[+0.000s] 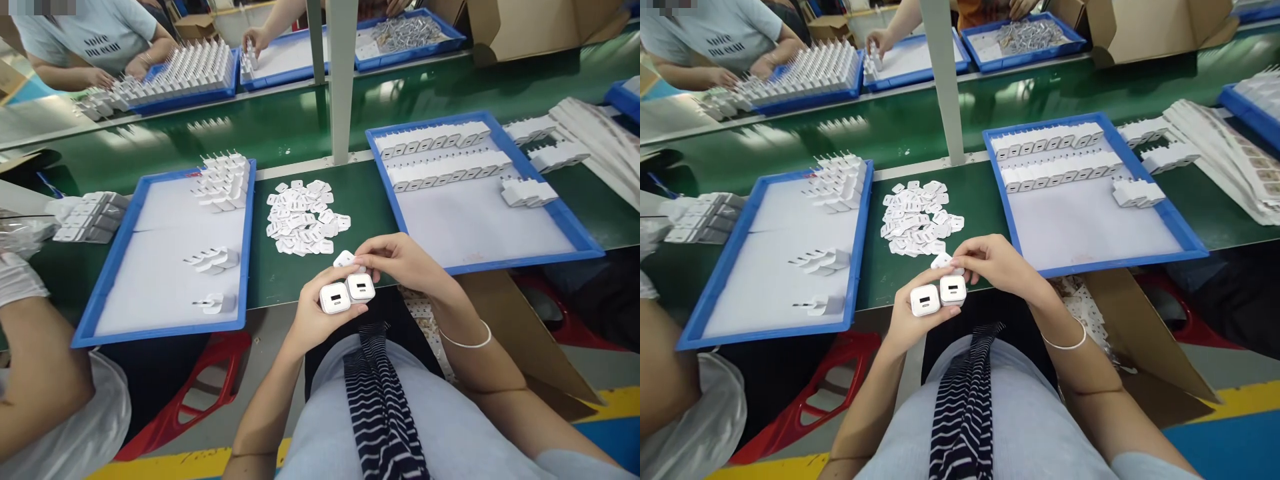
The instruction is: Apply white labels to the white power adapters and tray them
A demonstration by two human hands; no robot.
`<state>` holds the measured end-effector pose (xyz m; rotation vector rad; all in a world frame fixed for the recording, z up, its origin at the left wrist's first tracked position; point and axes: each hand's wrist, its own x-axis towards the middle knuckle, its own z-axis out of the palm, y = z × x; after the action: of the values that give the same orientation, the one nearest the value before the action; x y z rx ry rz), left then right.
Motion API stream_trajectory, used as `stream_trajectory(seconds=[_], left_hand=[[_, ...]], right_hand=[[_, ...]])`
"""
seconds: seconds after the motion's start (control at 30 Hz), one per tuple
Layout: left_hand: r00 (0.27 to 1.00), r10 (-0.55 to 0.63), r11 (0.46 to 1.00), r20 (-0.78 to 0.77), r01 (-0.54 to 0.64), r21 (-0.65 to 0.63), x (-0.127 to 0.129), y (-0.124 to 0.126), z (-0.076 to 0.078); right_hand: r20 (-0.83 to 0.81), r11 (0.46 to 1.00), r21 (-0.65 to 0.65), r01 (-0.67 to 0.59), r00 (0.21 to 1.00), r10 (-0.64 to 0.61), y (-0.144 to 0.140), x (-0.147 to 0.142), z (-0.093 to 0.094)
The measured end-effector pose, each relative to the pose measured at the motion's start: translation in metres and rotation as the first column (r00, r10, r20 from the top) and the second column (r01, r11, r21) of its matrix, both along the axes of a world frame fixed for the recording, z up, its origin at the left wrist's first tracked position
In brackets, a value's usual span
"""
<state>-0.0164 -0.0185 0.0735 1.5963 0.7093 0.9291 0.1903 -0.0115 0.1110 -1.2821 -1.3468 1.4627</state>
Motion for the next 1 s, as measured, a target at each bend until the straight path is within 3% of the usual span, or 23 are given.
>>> stream_trajectory(seconds=[0.13,0.3,0.47,0.6,0.73,0.87,1.0], left_hand=[[1.0,0.0,0.996,0.025,0.002,-0.089,0.002,-0.004,-0.003],[0.997,0.082,0.997,-0.015,-0.082,0.003,0.005,-0.011,-0.008],[0.975,0.223,0.964,-0.004,-0.22,0.149,0.007,-0.013,-0.01],[0.935,0.355,0.897,0.016,-0.346,0.276,0.01,-0.013,-0.009],[0.903,0.428,0.839,0.033,-0.411,0.357,0.013,-0.014,-0.008],[0.905,0.422,0.823,0.047,-0.404,0.399,0.014,-0.015,-0.006],[0.911,0.409,0.812,0.048,-0.388,0.436,0.014,-0.016,-0.002]], right_hand=[[0.095,0.998,0.06,-0.022,0.995,0.016,-0.008,0.001,0.003],[0.19,0.99,0.12,0.078,0.977,-0.1,-0.013,0.005,0.002],[-0.008,0.946,0.005,0.325,0.946,-0.325,-0.024,0.014,-0.005],[-0.199,0.896,-0.14,0.421,0.875,-0.442,-0.04,0.013,-0.005],[-0.336,0.911,-0.175,0.374,0.847,-0.412,-0.051,0.0,-0.001],[-0.426,0.947,-0.21,0.244,0.849,-0.313,-0.051,-0.016,-0.001],[-0.449,0.954,-0.232,0.193,0.849,-0.28,-0.046,-0.024,-0.002]])
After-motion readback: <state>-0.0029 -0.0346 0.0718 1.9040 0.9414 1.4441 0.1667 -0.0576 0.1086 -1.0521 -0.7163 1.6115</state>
